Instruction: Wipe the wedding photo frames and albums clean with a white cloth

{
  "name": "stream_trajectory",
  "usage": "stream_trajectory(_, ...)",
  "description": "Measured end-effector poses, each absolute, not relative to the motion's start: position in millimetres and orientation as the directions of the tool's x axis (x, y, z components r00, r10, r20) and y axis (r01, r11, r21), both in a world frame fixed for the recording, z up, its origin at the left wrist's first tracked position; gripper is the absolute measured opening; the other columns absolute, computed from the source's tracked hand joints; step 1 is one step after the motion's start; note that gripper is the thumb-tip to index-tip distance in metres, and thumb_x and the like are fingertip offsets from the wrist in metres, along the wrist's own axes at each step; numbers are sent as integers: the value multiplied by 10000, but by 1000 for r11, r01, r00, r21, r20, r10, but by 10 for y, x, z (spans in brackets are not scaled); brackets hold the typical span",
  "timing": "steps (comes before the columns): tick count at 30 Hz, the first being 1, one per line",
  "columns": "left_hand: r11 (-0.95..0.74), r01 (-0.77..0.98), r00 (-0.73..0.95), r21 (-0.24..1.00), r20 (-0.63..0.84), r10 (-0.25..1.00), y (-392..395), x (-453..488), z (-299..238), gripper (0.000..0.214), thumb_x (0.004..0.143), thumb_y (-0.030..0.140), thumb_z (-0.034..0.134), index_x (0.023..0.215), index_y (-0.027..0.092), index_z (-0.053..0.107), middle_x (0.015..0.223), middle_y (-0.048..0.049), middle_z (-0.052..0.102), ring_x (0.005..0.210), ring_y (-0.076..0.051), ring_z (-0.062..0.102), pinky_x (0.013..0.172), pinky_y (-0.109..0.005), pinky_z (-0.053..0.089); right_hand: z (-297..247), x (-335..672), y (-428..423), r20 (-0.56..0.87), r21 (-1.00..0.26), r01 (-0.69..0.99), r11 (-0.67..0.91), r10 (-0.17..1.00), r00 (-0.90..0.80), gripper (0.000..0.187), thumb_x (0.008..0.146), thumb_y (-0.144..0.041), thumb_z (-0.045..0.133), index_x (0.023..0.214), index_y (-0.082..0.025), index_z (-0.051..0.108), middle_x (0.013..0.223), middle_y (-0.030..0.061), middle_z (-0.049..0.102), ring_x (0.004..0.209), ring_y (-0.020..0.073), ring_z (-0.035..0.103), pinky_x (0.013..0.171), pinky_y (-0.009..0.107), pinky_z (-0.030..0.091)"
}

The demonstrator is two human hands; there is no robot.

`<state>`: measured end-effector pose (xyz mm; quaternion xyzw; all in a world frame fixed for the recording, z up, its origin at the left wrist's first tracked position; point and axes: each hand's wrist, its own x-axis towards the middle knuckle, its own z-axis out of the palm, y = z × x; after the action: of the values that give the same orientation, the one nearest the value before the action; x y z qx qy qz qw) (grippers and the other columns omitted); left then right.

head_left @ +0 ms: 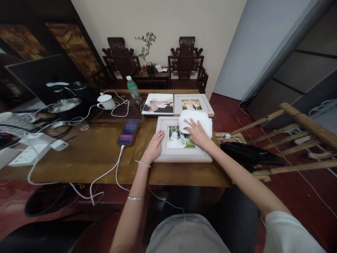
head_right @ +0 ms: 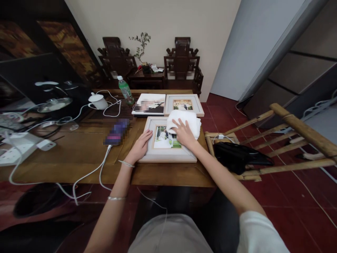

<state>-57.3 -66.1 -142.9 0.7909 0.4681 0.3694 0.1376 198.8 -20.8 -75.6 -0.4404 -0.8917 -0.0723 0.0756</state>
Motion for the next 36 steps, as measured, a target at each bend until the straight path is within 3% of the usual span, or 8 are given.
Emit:
stream_trajectory(5, -519, 649, 284, 556, 457, 843, -663, -571, -1428, 506, 857, 69, 367, 1331, 166, 513, 1396, -109, 511, 1385, -230, 345, 1146, -506, 292, -758, 1942, 22, 164, 95, 783, 615, 766, -621, 482, 781, -25, 460, 1215, -167, 613, 1509, 88, 355, 1394, 392, 218, 1060, 658, 231)
stream_trajectory(11, -508, 645, 259, 571, 462, 848, -677, -535, -1420, 470, 869, 85, 351, 1302, 103, 534, 1381, -163, 510, 1377, -263, 353, 1143, -511, 293, -778, 1938, -569, 41, 112, 719, 686, 720, -693, 418, 815, -18, 447, 1174, -141, 622, 1485, 120, 389, 1369, 404, 278, 1051, 654, 258)
stream_trajectory(19, -477, 682, 234, 554, 452, 861, -720, -486, -1385, 446, 891, 112, 362, 1304, 131, 529, 1408, -132, 487, 1381, -249, 345, 1154, -484, 284, -414, 1997, -1493, -72, -122, 596, 794, 591, -803, 482, 764, 22, 461, 1174, -187, 606, 1470, 103, 418, 1373, 331, 318, 1065, 572, 333)
stream_trajectory(24, -483, 686, 249, 544, 448, 859, -709, -500, -1381, 438, 898, 114, 360, 1300, 125, 533, 1404, -139, 491, 1380, -253, 347, 1149, -492, 291, -568, 1994, -1326, 11, -132, 592, 795, 598, -801, 472, 738, 18, 495, 1144, -187, 620, 1475, 96, 412, 1393, 333, 275, 1083, 602, 280)
stream_trajectory(29, -495, 675, 269, 547, 442, 856, -700, -523, -1375, 433, 901, 117, 361, 1296, 127, 538, 1407, -138, 486, 1384, -256, 339, 1150, -493, 289, -750, 2074, -664, 125, -48, 667, 743, 667, -734, 429, 768, -42, 521, 1174, -146, 615, 1446, 153, 439, 1371, 343, 317, 1095, 591, 250)
stream_trajectory(33, -507, 668, 287, 544, 441, 851, -697, -542, -1365, 441, 895, 107, 365, 1296, 155, 540, 1409, -118, 488, 1383, -255, 342, 1147, -504, 294, -737, 2067, -122, 213, -4, 747, 665, 731, -649, 439, 829, -88, 459, 1255, -127, 557, 1480, 149, 390, 1380, 338, 294, 1093, 589, 245)
stream_trajectory(36, -515, 653, 291, 555, 443, 848, -691, -552, -1366, 439, 894, 109, 370, 1295, 150, 543, 1410, -125, 487, 1383, -257, 341, 1146, -501, 295, -729, 2012, 119, 232, 33, 795, 606, 769, -596, 423, 865, -119, 414, 1268, -124, 544, 1488, 134, 381, 1377, 379, 268, 1063, 651, 228)
